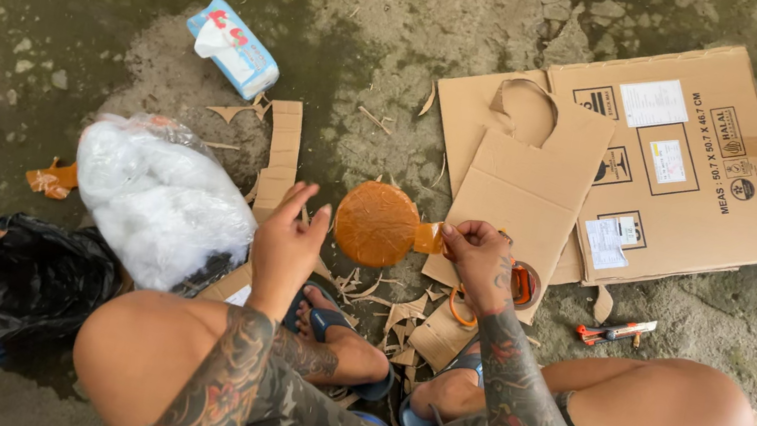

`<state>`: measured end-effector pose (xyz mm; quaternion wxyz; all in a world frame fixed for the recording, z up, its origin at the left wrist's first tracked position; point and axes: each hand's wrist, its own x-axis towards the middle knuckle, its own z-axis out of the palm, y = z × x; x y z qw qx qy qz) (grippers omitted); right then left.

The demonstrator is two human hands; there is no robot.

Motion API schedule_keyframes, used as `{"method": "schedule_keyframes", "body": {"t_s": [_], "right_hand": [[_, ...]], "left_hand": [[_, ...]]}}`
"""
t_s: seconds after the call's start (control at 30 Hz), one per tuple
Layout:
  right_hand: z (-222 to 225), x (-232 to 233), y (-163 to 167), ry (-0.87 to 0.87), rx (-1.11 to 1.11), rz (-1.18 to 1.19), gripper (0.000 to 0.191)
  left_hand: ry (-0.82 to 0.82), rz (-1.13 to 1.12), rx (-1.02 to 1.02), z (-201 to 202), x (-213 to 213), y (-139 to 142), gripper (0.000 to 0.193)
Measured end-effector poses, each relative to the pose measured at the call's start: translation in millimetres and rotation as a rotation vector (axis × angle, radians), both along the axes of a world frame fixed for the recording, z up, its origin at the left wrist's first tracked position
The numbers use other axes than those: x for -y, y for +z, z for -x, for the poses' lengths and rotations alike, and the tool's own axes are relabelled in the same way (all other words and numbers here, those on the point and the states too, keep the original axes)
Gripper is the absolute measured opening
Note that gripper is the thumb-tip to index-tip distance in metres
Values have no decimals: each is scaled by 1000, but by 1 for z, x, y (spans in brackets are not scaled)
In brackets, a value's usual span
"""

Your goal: The person sits on the floor and uses a handheld tape dispenser to wrap orange packing tape around a rectangular package. They repeatedly rotate the package and apply multiple layers of tape to secure it.

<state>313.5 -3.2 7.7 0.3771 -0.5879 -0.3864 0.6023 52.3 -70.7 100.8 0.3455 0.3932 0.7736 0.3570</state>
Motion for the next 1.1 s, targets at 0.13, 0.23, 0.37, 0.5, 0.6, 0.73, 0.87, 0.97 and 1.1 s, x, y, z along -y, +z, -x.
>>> {"method": "schedule_keyframes", "body": {"t_s": [0.13, 0.23, 0.37, 0.5, 0.6, 0.73, 0.87, 0.97, 1.1], "right_hand": [[9, -3, -18, 47, 17, 6, 25], [19, -1, -36, -47, 20, 42, 26], [22, 4, -52, -148, -1, 111, 26], [25, 6, -59, -186, -45, 73, 26], [27, 6, -57, -176, 38, 33, 26], [22, 7, -49, -168, 45, 48, 23], [18, 9, -32, -155, 11, 14, 24], [20, 3, -11, -119, -29, -16, 21], [15, 3, 27, -86, -285, 53, 20]], "left_hand": [[-319, -134, -530, -9, -17, -18, 46], [-295, -163, -390, -33, -28, -45, 58], [-302, -248, -537, -57, -33, -67, 58], [-391, -235, -606, -69, -46, -77, 67], [-430, -257, -553, -70, -54, -84, 68], [-307, -426, -431, -59, -46, -89, 39], [-351, -421, -375, -47, -30, -78, 31], [-269, -433, -183, -44, -25, -63, 33], [-311, -322, 307, -51, -17, -48, 41]]}}
